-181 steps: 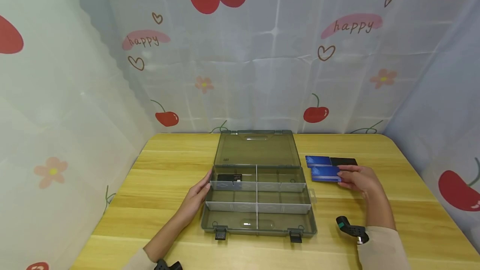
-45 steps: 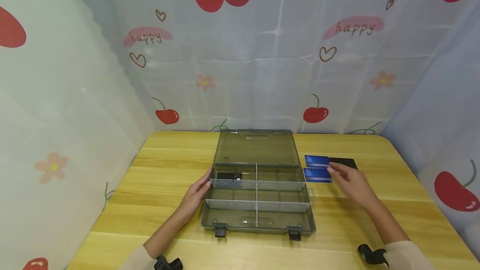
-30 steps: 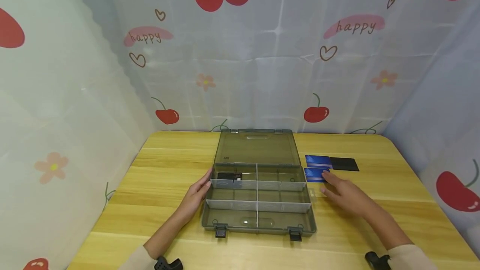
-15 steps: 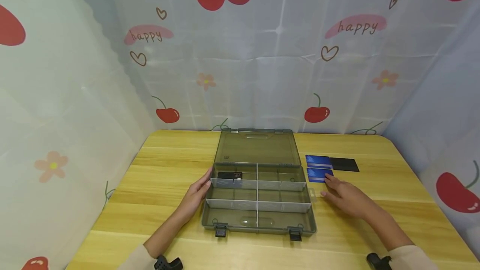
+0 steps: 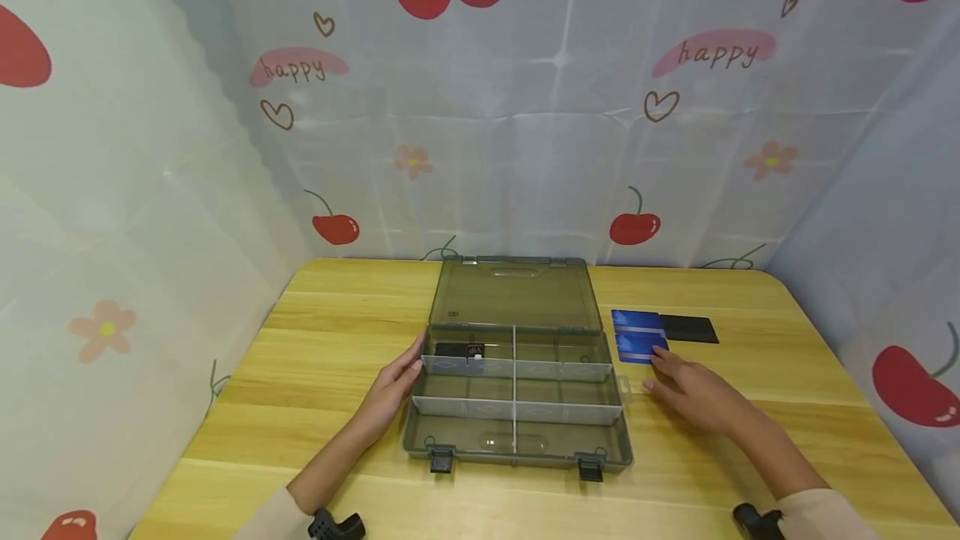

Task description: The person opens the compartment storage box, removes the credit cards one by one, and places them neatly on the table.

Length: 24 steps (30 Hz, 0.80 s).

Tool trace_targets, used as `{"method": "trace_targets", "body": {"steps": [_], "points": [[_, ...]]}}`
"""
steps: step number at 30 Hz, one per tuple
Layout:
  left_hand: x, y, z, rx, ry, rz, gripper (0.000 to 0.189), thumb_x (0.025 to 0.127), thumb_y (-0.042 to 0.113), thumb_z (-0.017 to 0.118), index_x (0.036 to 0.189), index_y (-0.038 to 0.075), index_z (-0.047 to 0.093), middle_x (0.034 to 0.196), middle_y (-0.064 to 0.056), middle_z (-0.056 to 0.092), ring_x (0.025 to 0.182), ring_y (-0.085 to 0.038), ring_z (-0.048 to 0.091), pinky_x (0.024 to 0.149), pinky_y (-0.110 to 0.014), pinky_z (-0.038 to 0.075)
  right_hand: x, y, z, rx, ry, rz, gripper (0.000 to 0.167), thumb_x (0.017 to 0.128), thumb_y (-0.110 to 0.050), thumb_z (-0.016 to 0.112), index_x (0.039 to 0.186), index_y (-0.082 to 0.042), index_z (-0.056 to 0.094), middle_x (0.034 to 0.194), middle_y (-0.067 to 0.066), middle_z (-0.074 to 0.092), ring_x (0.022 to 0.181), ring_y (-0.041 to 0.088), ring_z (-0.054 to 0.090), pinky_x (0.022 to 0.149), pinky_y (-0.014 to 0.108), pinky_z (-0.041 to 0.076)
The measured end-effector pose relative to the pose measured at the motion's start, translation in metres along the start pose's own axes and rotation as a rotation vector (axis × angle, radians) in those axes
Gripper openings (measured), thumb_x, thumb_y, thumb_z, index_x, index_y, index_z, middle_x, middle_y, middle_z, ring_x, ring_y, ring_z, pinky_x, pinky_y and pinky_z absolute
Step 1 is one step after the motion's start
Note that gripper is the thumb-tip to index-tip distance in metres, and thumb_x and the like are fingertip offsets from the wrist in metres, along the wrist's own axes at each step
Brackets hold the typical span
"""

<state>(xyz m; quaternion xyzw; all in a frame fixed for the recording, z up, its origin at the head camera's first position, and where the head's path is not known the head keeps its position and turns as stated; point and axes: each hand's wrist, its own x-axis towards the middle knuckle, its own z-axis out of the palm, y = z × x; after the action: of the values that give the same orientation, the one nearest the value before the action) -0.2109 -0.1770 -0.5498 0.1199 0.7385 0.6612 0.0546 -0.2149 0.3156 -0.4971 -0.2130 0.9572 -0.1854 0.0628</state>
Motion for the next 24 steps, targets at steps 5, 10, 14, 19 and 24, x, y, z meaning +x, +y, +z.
{"method": "trace_targets", "body": {"steps": [5,10,14,19,24], "points": [[0.0,0.001,0.0,0.003,-0.002,-0.001,0.056,0.111,0.026,0.044,0.16,0.006,0.025,0.168,-0.004,0.02,0.154,-0.025,0.014,0.124,-0.04,0.016,0.002,-0.006,-0.01,-0.034,0.075,-0.016,0.053,0.104,-0.029,0.06,0.136,0.014,0.056,0.143,0.037,0.048,0.11,0.048,0.064,0.091,0.06,0.054],[0.0,0.001,0.0,-0.004,-0.006,0.009,0.056,0.111,0.026,0.043,0.16,0.005,0.024,0.168,-0.005,0.019,0.154,-0.024,0.014,0.124,-0.04,0.016,0.003,-0.023,-0.027,-0.03,0.17,0.023,0.044,0.103,-0.024,0.062,0.133,0.008,0.062,0.091,0.023,0.073,0.054,0.019,0.058,0.058,0.036,0.054],[0.001,0.001,0.001,0.001,0.002,0.014,0.056,0.111,0.024,0.044,0.16,0.004,0.025,0.167,-0.004,0.02,0.154,-0.024,0.015,0.124,-0.038,0.016,0.004,-0.039,-0.038,0.045,0.228,0.02,0.037,0.104,-0.019,0.06,0.129,0.007,0.065,0.084,0.02,0.072,0.064,0.028,0.067,0.063,0.04,0.06],[0.002,0.0,0.002,0.004,0.014,0.007,0.055,0.11,0.022,0.044,0.16,0.006,0.026,0.167,-0.005,0.02,0.154,-0.025,0.016,0.124,-0.039,0.016,0.008,-0.061,-0.049,0.096,0.257,-0.009,0.034,0.104,-0.017,0.059,0.124,0.009,0.067,0.12,0.03,0.068,0.1,0.044,0.07,0.079,0.054,0.06],[0.002,-0.002,0.001,0.0,0.016,0.012,0.054,0.11,0.02,0.044,0.16,0.007,0.026,0.167,-0.007,0.019,0.154,-0.029,0.016,0.123,-0.042,0.019,0.013,-0.085,-0.054,0.133,0.234,0.0,0.034,0.105,-0.017,0.058,0.125,0.008,0.067,0.119,0.027,0.069,0.099,0.04,0.072,0.078,0.051,0.061]]}}
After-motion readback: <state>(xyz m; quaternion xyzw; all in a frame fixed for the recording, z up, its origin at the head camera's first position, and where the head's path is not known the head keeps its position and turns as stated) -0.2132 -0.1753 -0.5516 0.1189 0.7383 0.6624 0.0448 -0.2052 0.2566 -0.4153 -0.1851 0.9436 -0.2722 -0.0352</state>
